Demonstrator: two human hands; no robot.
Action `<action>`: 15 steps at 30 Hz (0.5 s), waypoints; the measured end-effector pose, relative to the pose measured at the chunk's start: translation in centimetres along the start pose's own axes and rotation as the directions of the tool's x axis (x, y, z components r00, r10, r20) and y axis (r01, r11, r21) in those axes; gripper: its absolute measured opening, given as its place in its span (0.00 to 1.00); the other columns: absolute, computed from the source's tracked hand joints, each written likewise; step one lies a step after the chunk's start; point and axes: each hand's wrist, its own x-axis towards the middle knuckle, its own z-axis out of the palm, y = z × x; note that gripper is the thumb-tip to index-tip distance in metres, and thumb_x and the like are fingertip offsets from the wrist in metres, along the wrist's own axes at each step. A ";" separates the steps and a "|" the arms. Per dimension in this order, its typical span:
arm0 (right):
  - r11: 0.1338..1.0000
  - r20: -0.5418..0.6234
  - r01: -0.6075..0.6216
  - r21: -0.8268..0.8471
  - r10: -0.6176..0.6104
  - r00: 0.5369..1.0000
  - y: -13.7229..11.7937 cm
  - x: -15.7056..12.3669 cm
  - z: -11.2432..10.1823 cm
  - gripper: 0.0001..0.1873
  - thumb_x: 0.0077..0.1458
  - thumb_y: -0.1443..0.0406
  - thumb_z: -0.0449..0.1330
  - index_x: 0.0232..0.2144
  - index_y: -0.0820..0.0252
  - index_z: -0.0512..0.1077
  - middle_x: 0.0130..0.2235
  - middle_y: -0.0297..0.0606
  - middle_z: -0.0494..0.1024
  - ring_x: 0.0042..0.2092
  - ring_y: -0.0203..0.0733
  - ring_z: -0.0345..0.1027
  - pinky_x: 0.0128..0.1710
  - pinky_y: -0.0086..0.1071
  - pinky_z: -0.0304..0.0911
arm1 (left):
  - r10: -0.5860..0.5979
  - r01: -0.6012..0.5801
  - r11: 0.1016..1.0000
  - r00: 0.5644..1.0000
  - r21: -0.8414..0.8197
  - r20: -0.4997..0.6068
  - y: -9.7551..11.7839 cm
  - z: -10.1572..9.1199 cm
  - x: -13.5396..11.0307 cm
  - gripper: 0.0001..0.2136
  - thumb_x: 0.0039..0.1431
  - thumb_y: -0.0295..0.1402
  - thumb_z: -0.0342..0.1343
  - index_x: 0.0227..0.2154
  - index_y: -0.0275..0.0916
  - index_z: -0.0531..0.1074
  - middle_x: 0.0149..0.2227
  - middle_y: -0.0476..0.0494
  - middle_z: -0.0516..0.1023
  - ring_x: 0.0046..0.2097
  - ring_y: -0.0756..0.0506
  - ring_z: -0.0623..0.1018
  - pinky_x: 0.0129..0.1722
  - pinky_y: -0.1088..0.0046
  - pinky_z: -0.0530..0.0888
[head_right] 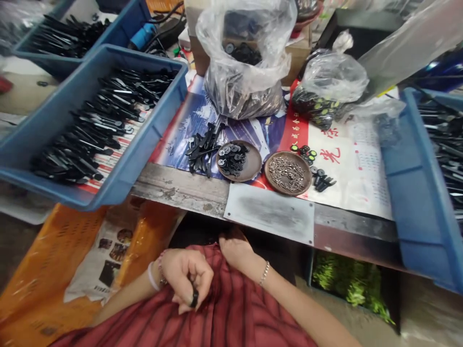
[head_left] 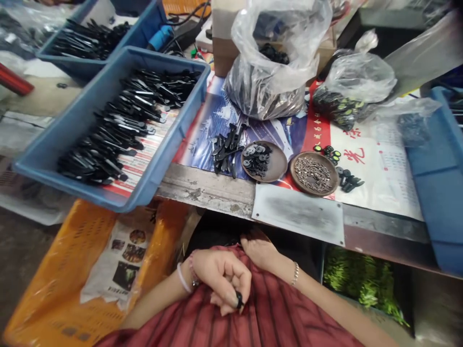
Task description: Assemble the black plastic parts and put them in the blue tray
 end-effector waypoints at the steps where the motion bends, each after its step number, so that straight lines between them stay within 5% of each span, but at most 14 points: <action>1: 1.000 0.046 0.012 0.002 -0.013 0.999 0.0 -0.2 0.0 0.10 0.66 0.70 0.57 0.48 0.68 0.74 0.36 0.43 0.82 0.38 0.44 0.79 0.45 0.40 0.73 | 0.003 -0.003 1.000 1.000 0.000 0.001 -0.2 0.2 -0.1 0.25 0.39 0.53 0.73 0.27 0.35 0.75 0.18 0.46 0.76 0.14 0.52 0.69 0.13 0.80 0.66; 3: 1.000 0.131 0.029 0.009 -0.029 0.991 0.1 -0.5 -0.1 0.09 0.67 0.69 0.56 0.46 0.67 0.74 0.33 0.38 0.82 0.33 0.40 0.78 0.39 0.36 0.73 | 0.013 -0.014 1.000 1.000 -0.004 -0.003 -0.8 0.4 -0.2 0.25 0.39 0.53 0.72 0.27 0.35 0.75 0.18 0.46 0.76 0.14 0.52 0.68 0.13 0.80 0.65; 7: 0.999 0.182 0.033 0.035 -0.039 0.983 0.1 -1.2 -1.0 0.10 0.63 0.75 0.54 0.43 0.66 0.74 0.34 0.45 0.82 0.35 0.43 0.79 0.37 0.32 0.70 | 0.041 -0.041 0.999 0.999 -0.016 -0.007 -2.0 0.7 -0.6 0.25 0.39 0.52 0.73 0.28 0.35 0.75 0.18 0.47 0.76 0.14 0.53 0.67 0.13 0.81 0.64; 11: 0.996 0.137 0.007 0.088 -0.019 0.990 0.0 -2.4 -2.4 0.12 0.63 0.77 0.52 0.39 0.63 0.73 0.33 0.42 0.82 0.36 0.42 0.78 0.38 0.29 0.67 | 0.055 -0.055 0.998 0.998 -0.014 0.007 -2.7 0.9 -0.9 0.24 0.40 0.51 0.73 0.29 0.34 0.76 0.19 0.47 0.77 0.15 0.53 0.69 0.14 0.82 0.66; 15: 0.990 0.014 -0.068 0.120 0.067 0.998 -0.5 -3.0 -3.4 0.14 0.68 0.70 0.48 0.52 0.62 0.69 0.43 0.45 0.80 0.40 0.42 0.77 0.38 0.30 0.68 | 0.072 -0.072 0.997 0.997 -0.010 0.014 -3.2 1.2 -1.0 0.24 0.41 0.50 0.73 0.29 0.34 0.75 0.19 0.47 0.77 0.15 0.54 0.69 0.14 0.82 0.65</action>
